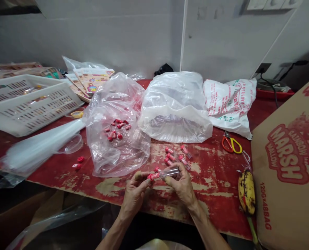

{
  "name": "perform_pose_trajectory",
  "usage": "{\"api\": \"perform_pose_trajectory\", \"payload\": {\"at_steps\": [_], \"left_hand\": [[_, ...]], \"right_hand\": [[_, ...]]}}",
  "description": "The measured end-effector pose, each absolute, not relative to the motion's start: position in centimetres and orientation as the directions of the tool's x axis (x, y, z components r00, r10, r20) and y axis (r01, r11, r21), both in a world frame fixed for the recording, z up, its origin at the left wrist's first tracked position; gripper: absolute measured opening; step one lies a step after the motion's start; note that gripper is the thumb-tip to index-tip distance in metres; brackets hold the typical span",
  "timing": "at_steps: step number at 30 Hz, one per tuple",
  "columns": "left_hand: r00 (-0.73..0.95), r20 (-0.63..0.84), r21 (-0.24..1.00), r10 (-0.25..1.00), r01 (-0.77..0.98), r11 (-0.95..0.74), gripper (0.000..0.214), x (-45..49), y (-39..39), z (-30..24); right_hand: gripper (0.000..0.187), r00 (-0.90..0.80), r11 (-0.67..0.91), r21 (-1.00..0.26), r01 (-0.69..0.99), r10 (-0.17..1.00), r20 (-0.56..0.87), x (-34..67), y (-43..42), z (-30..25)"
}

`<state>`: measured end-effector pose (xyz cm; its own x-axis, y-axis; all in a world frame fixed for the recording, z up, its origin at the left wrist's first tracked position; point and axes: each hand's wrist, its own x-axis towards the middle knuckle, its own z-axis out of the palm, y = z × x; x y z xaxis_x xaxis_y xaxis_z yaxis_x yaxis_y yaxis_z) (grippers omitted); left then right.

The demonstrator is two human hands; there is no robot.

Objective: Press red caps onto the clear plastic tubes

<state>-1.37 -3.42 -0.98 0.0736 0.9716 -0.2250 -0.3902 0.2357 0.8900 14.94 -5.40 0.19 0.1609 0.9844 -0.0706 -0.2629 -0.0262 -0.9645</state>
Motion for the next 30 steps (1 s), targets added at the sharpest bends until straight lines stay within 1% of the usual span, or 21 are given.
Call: {"api": "perform_pose_trajectory", "payload": {"at_steps": [4,8,11,13,15,17,18,21,22,24,27,30], "left_hand": [[0.047,-0.253,0.882,0.966,-0.400,0.251,0.030,-1.5,-3.4,-1.2],[-0.015,-0.272,0.874,0.962,-0.422,0.240,0.029,-1.8,-3.5,-1.2],[-0.010,-0.270,0.859,0.963,-0.454,0.236,0.027,-1.7,-3.6,-0.8],[0.017,-0.257,0.847,0.966,-0.478,0.234,0.026,-1.5,-3.8,-0.5],[0.027,-0.245,0.838,0.969,-0.497,0.225,0.027,-1.3,-3.9,-0.2],[0.013,-0.238,0.840,0.971,-0.499,0.213,0.028,-1.2,-4.1,-0.1],[0.016,-0.236,0.848,0.972,-0.485,0.214,0.028,-1.2,-4.2,-0.1],[0.060,-0.226,0.883,0.972,-0.409,0.230,0.023,-1.3,-4.3,-0.2],[0.072,-0.226,0.892,0.972,-0.386,0.236,0.022,-1.4,-4.3,-0.3],[0.074,-0.235,0.900,0.969,-0.361,0.246,0.022,-1.5,-4.3,-0.4],[0.070,-0.252,0.902,0.965,-0.345,0.260,0.024,-1.5,-4.1,-0.5],[0.065,-0.256,0.903,0.965,-0.341,0.262,0.024,-1.5,-4.0,-0.7]], "right_hand": [[0.031,0.165,0.014,-0.973,-0.232,0.986,-0.025,14.9,-5.8,-0.6],[0.031,0.177,-0.012,-0.992,-0.124,0.984,-0.034,15.3,-6.7,-0.7],[0.034,0.129,0.010,-0.983,-0.183,0.992,-0.013,15.6,-7.5,-0.8],[0.039,0.107,0.019,-0.979,-0.203,0.994,-0.003,15.5,-8.1,-1.2],[0.048,0.127,0.036,-0.992,-0.121,0.992,0.020,15.4,-8.5,-1.8],[0.052,0.167,0.068,-0.997,0.026,0.983,0.072,15.4,-8.6,-2.6],[0.048,0.171,0.088,-0.991,0.104,0.980,0.105,15.5,-8.6,-2.9],[0.026,0.097,0.159,-0.946,0.283,0.976,0.193,16.2,-8.5,-3.2],[0.021,0.062,0.184,-0.930,0.317,0.975,0.215,16.4,-8.4,-3.1],[0.021,0.023,0.216,-0.909,0.358,0.971,0.240,16.8,-8.3,-2.6],[0.024,0.013,0.237,-0.895,0.377,0.965,0.261,17.0,-8.3,-1.8],[0.022,0.038,0.249,-0.892,0.377,0.958,0.284,17.0,-8.1,-1.2]]}}
